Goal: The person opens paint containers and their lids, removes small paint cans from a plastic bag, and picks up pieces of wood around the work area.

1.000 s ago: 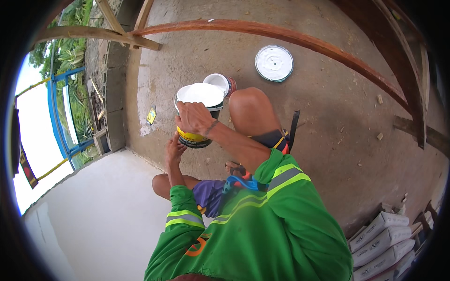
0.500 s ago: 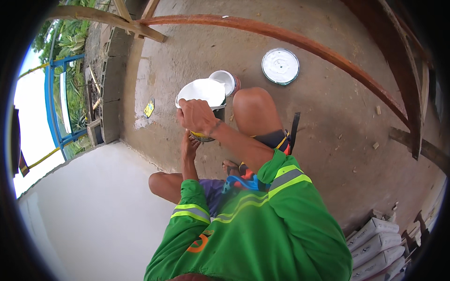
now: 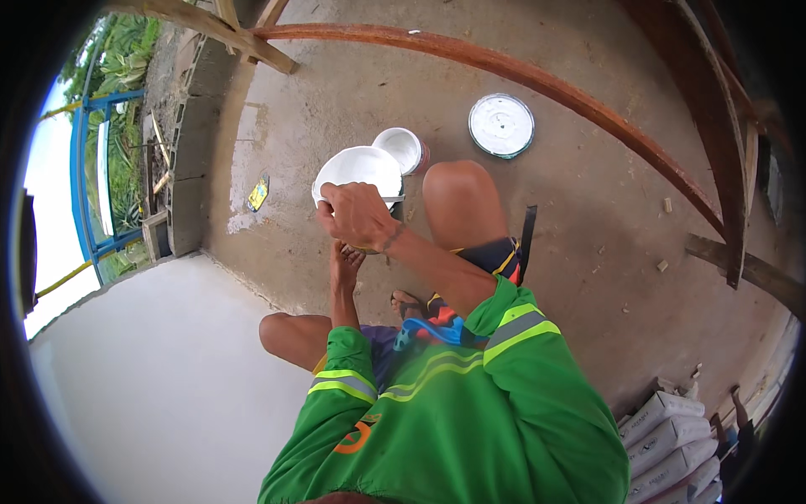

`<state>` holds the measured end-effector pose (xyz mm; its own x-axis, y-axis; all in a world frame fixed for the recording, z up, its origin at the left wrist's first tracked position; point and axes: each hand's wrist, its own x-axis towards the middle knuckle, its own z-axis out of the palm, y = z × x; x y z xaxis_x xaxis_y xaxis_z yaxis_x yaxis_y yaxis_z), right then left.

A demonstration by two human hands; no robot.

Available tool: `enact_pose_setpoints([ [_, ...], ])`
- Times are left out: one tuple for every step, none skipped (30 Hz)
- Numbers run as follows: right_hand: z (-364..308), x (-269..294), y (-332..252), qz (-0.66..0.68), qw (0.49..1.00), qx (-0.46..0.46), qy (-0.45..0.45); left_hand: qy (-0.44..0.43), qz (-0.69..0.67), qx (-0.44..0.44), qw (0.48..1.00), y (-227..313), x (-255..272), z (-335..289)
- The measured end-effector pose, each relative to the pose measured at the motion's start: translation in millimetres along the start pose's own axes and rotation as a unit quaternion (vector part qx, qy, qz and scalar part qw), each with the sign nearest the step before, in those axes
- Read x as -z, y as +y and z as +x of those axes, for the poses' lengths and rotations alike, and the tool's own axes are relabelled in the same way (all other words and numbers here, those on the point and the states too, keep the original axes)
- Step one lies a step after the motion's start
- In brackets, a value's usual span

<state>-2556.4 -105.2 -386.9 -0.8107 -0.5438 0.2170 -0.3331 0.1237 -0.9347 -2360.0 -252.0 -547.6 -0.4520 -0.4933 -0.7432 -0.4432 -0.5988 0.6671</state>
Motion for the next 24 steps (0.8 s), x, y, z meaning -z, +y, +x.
enact_pose_setpoints([
  [0.3, 2.6, -3.3, -0.001, 1.0, -0.002, -0.002, -0.027, -0.009, -0.023, 0.999, 0.2, 0.5, -3.7],
  [0.5, 4.8, -5.7, -0.01, 1.0, 0.003, -0.004, -0.027, -0.01, -0.02, 0.999, 0.6, -2.1, -4.4],
  [1.1, 6.9, -7.5, -0.019, 1.0, 0.011, -0.004, -0.032, -0.016, -0.017, 0.999, 1.9, -6.9, -1.1],
  [4.3, 7.4, -3.8, -0.02, 1.0, 0.01, -0.003, -0.038, -0.022, -0.015, 0.999, 2.1, -10.5, -0.5],
  [9.7, 7.5, 3.5, -0.036, 0.999, -0.012, 0.011, -0.04, -0.021, -0.014, 0.999, 0.2, -13.3, -3.0],
  [16.3, 7.3, 8.5, -0.051, 0.998, -0.03, 0.026, -0.02, -0.026, 0.004, 0.999, -0.7, -16.9, 1.4],
  [14.9, 4.8, 9.5, -0.052, 0.998, -0.026, 0.028, 0.0, -0.03, 0.022, 0.999, 0.1, -18.8, 5.7],
  [10.5, 1.3, 9.0, -0.038, 0.999, -0.016, 0.024, -0.003, -0.031, 0.019, 0.999, 2.9, -16.6, 7.9],
  [5.8, 1.4, 6.4, -0.024, 1.0, -0.011, 0.016, -0.005, -0.031, 0.02, 0.999, 0.8, -11.5, 3.2],
  [5.0, 2.8, 6.4, -0.009, 1.0, -0.007, 0.018, -0.007, -0.031, 0.022, 0.999, -1.6, -8.5, 0.5],
  [3.3, 4.3, 6.2, -0.01, 1.0, -0.008, 0.016, -0.007, -0.033, 0.024, 0.999, -4.5, -8.3, 0.4],
  [2.5, 6.4, 2.7, -0.014, 1.0, -0.003, 0.008, -0.032, -0.041, 0.009, 0.999, -4.1, -8.3, 0.2],
  [1.6, 7.1, 0.9, -0.018, 1.0, 0.002, 0.0, -0.058, -0.048, -0.006, 0.997, -3.7, -8.8, 0.3],
  [3.9, 7.3, 2.4, -0.017, 1.0, 0.001, -0.001, -0.057, -0.049, -0.005, 0.997, -2.8, -10.9, 2.5],
  [9.5, 8.8, 5.8, -0.039, 0.999, -0.012, -0.004, -0.047, -0.04, 0.001, 0.998, -2.2, -14.7, 7.3],
  [12.6, 9.9, 7.4, -0.061, 0.998, -0.024, -0.006, -0.037, -0.032, 0.006, 0.999, -2.5, -17.2, 9.7],
  [9.0, 8.5, 7.4, -0.062, 0.998, -0.024, -0.007, -0.037, -0.033, 0.006, 0.999, -4.9, -17.2, 7.5],
  [4.1, 7.3, 6.9, -0.05, 0.998, -0.02, -0.016, -0.018, -0.036, 0.021, 0.999, -9.2, -17.1, 5.5],
  [1.8, 6.7, 7.7, -0.039, 0.999, -0.017, -0.026, 0.001, -0.039, 0.036, 0.999, -12.4, -17.6, 5.2],
  [2.7, 7.1, 10.5, -0.04, 0.999, -0.015, -0.028, 0.001, -0.041, 0.035, 0.999, -13.9, -19.0, 7.5],
  [3.8, 7.7, 9.0, -0.041, 0.999, -0.015, -0.027, -0.025, -0.039, 0.033, 0.998, -15.4, -17.6, 8.8],
  [4.2, 7.5, 8.1, -0.043, 0.999, -0.016, -0.027, -0.052, -0.037, 0.032, 0.997, -17.2, -16.2, 9.6],
  [2.6, 5.9, 7.7, -0.043, 0.999, -0.016, -0.028, -0.051, -0.039, 0.033, 0.997, -19.8, -15.4, 10.2],
  [1.4, 3.9, 7.9, -0.037, 0.999, -0.007, -0.026, -0.058, -0.05, 0.044, 0.996, -22.1, -16.3, 12.7],
])
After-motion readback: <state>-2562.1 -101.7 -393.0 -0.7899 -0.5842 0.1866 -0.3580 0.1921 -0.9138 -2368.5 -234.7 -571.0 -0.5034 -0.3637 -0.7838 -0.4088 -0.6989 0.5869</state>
